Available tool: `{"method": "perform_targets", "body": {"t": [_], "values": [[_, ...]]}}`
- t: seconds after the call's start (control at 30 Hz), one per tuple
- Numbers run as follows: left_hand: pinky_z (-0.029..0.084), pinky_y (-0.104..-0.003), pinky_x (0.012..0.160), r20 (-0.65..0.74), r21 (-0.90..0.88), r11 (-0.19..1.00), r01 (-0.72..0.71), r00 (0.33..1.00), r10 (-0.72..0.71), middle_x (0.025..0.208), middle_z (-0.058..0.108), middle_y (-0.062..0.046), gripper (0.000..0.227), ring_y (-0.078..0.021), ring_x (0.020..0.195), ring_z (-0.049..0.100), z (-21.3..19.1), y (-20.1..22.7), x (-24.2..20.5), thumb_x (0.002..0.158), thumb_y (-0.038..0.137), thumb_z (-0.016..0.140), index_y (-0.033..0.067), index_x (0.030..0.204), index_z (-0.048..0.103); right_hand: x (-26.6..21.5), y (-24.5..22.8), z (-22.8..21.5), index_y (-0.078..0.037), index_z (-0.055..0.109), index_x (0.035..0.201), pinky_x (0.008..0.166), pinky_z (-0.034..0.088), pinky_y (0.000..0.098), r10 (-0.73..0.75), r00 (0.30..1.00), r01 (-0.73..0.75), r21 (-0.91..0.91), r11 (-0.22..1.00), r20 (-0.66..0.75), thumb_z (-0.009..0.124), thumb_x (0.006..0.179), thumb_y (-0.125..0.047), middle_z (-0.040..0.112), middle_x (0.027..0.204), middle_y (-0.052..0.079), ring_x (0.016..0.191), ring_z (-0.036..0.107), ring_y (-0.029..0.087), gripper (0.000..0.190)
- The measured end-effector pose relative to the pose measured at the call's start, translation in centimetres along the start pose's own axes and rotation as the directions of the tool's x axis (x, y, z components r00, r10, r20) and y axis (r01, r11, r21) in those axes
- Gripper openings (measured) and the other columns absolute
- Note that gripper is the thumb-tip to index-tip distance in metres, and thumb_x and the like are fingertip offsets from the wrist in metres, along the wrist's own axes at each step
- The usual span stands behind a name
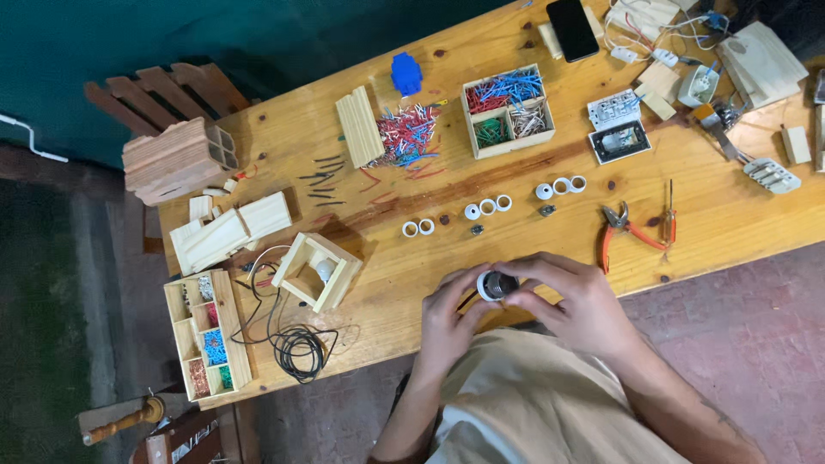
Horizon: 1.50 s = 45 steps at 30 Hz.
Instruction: The person strips the insulation from red and black wires using pliers and a screwdriver, then inserts the wires into a small cylindrical component and secures them with a screw. They then attach a white plastic housing to the component.
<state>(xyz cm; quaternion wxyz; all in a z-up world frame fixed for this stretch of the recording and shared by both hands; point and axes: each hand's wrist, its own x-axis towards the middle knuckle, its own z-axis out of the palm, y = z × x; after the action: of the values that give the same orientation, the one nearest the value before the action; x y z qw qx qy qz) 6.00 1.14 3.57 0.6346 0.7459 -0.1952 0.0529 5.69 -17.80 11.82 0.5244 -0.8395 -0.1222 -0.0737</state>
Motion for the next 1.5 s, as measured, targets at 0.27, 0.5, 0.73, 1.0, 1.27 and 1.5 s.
{"method": "perform_targets", "body": {"t": [0.27,0.5,0.73,1.0,1.27,1.5], "values": [[0.057,-0.05,0.088,-0.001,-0.099,0.995,0.023,1.0,-0.023,0.105,0.078,-0.017,0.05,-0.0373,0.098,0.074,0.7,-1.1,-0.4,0.079,0.013,0.084,0.0003,0.126,0.07,0.9,0.4,-1.1,-0.004,0.077,0.095,0.064,0.064,0.0366,0.018,0.998,-0.026,0.134,0.991,0.06,0.081,0.083,-0.016,0.074,0.086,0.017,0.067,0.08,0.03,0.018],[0.056,-0.049,0.09,-0.017,-0.071,0.997,-0.014,1.0,0.012,0.106,0.078,-0.017,0.046,-0.0372,0.099,0.074,0.6,-1.3,-0.6,0.084,0.017,0.08,-0.0021,0.125,0.07,1.3,-1.3,-1.2,-0.008,0.077,0.093,0.07,0.063,0.0353,0.059,0.995,-0.065,0.074,0.995,0.081,0.083,0.082,-0.017,0.077,0.088,0.012,0.077,0.079,0.029,0.015],[0.048,-0.057,0.101,-0.066,-0.08,0.991,-0.106,0.993,0.101,0.108,0.078,-0.018,0.045,-0.0384,0.101,0.074,0.7,-2.9,-1.7,0.087,0.021,0.079,-0.0038,0.122,0.069,1.1,-1.4,-1.0,-0.011,0.078,0.097,0.071,0.064,0.0395,-0.049,0.992,0.035,0.121,0.992,0.115,0.079,0.087,-0.023,0.075,0.094,0.011,0.081,0.078,0.03,0.016],[0.046,-0.055,0.104,-0.051,-0.071,0.984,-0.166,0.985,0.162,0.114,0.078,-0.017,0.038,-0.0355,0.109,0.074,0.0,-0.1,-0.2,0.091,0.022,0.076,-0.0026,0.119,0.069,-0.5,0.0,0.2,-0.004,0.079,0.101,0.063,0.067,0.0336,0.093,0.995,-0.1,0.391,0.915,0.036,0.083,0.083,-0.026,0.072,0.089,0.014,0.069,0.076,0.019,0.029],[0.053,-0.054,0.097,-0.028,0.001,0.981,-0.194,0.981,0.194,0.116,0.077,-0.019,0.038,-0.0386,0.11,0.074,0.2,1.8,0.6,0.091,0.021,0.075,-0.0042,0.119,0.069,-1.7,0.3,0.9,0.007,0.073,0.099,0.066,0.067,0.0331,0.217,0.976,-0.191,0.487,0.852,0.003,0.081,0.084,-0.014,0.067,0.091,0.018,0.073,0.075,0.019,0.026],[0.055,-0.056,0.093,-0.003,0.057,0.985,-0.161,0.987,0.162,0.12,0.074,-0.021,0.043,-0.0441,0.109,0.071,1.0,2.4,1.2,0.092,0.019,0.073,-0.005,0.126,0.066,-1.4,2.3,1.2,0.007,0.069,0.102,0.064,0.065,0.0341,0.23,0.973,-0.207,0.507,0.836,0.017,0.073,0.091,-0.009,0.062,0.09,0.018,0.072,0.071,0.019,0.019]]}}
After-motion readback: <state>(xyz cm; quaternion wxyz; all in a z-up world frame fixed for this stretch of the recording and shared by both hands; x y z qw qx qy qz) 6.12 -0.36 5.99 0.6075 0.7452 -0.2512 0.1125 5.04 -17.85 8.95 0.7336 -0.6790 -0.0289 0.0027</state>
